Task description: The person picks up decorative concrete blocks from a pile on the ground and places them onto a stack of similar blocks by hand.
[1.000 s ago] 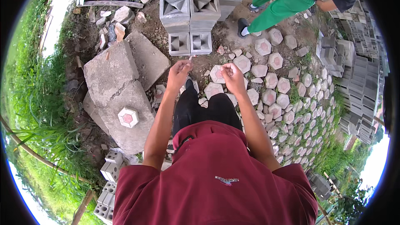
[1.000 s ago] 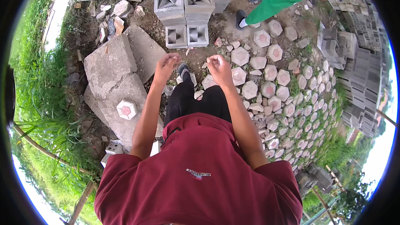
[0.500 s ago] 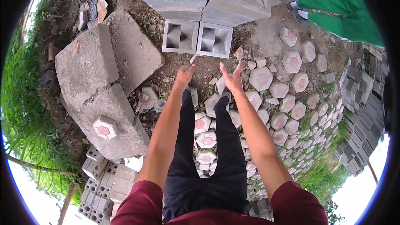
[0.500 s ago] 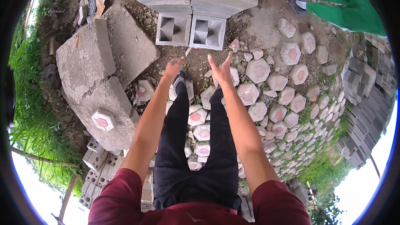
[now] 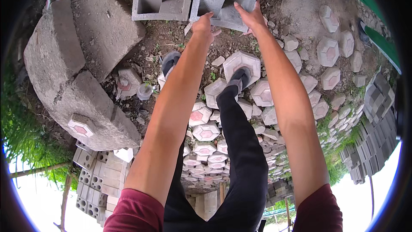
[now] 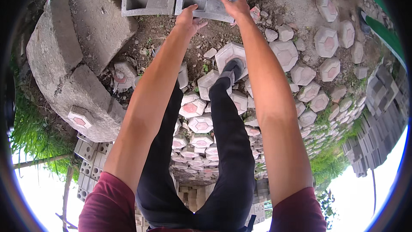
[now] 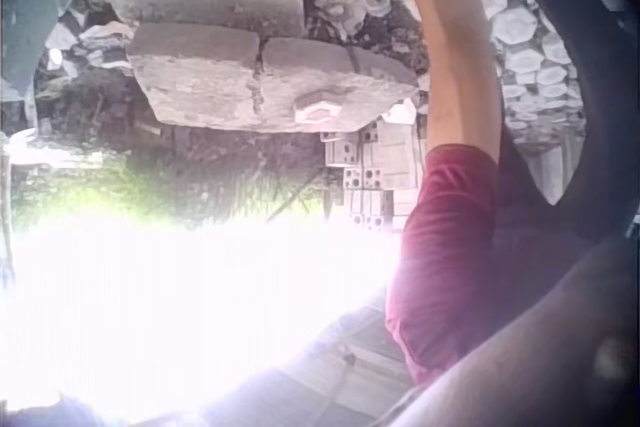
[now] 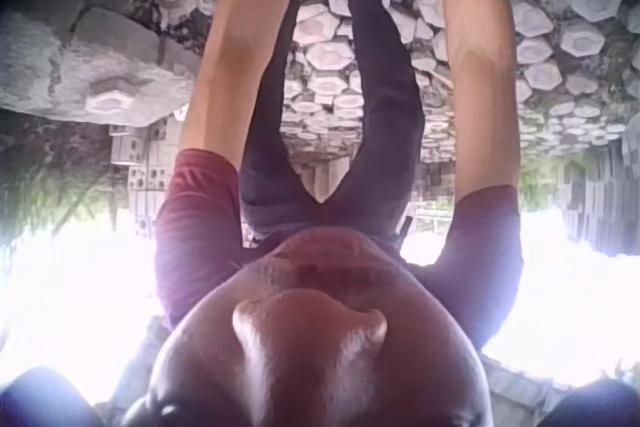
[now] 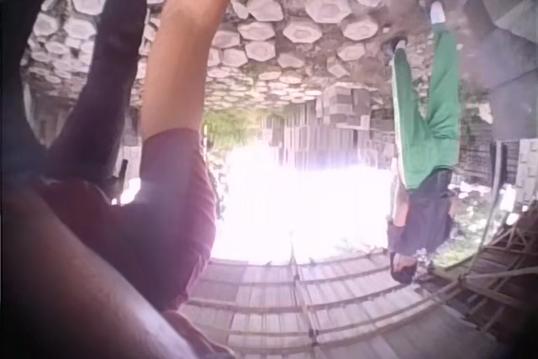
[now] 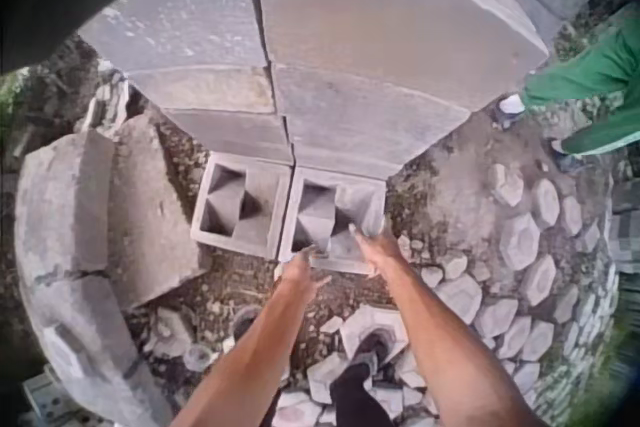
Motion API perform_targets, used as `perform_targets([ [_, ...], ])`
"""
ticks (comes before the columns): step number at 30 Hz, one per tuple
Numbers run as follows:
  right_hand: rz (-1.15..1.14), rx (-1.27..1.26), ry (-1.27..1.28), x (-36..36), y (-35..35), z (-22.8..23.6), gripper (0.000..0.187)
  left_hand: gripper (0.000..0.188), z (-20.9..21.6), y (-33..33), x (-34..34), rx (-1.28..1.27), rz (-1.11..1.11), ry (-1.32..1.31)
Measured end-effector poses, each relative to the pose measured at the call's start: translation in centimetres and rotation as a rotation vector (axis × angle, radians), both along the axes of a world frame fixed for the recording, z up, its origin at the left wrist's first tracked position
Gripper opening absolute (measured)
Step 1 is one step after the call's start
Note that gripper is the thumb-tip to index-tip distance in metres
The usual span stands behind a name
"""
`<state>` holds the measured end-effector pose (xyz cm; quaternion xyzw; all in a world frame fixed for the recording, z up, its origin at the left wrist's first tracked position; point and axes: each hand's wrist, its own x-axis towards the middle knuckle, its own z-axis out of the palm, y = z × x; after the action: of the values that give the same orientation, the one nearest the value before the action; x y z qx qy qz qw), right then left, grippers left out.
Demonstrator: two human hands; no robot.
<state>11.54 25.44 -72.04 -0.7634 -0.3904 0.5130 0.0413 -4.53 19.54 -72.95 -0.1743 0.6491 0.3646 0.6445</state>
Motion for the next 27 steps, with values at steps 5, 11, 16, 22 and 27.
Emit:
perform_targets([
  [5,0.071,0.025,0.054,2.1,0.3,-4.0,0.068,0.05,-2.3,0.2,-0.9,0.094,0.179,-0.147],
  [11,0.112,0.169,0.011,0.6,-4.8,0.2,0.056,0.044,1.3,-2.3,-2.4,0.024,0.118,-0.033],
  [16,0.013,0.316,0.105,1.2,-11.7,6.4,0.054,0.029,7.5,-8.0,-2.7,0.102,-0.04,0.107],
  [22,-0.118,0.371,0.159,2.9,-19.0,24.8,0.05,0.023,22.2,-16.0,-0.5,0.031,-0.088,0.018],
  [27,-0.189,0.35,0.046,3.9,-24.1,37.7,0.054,0.029,34.4,-18.6,0.3,0.125,-0.04,-0.164],
])
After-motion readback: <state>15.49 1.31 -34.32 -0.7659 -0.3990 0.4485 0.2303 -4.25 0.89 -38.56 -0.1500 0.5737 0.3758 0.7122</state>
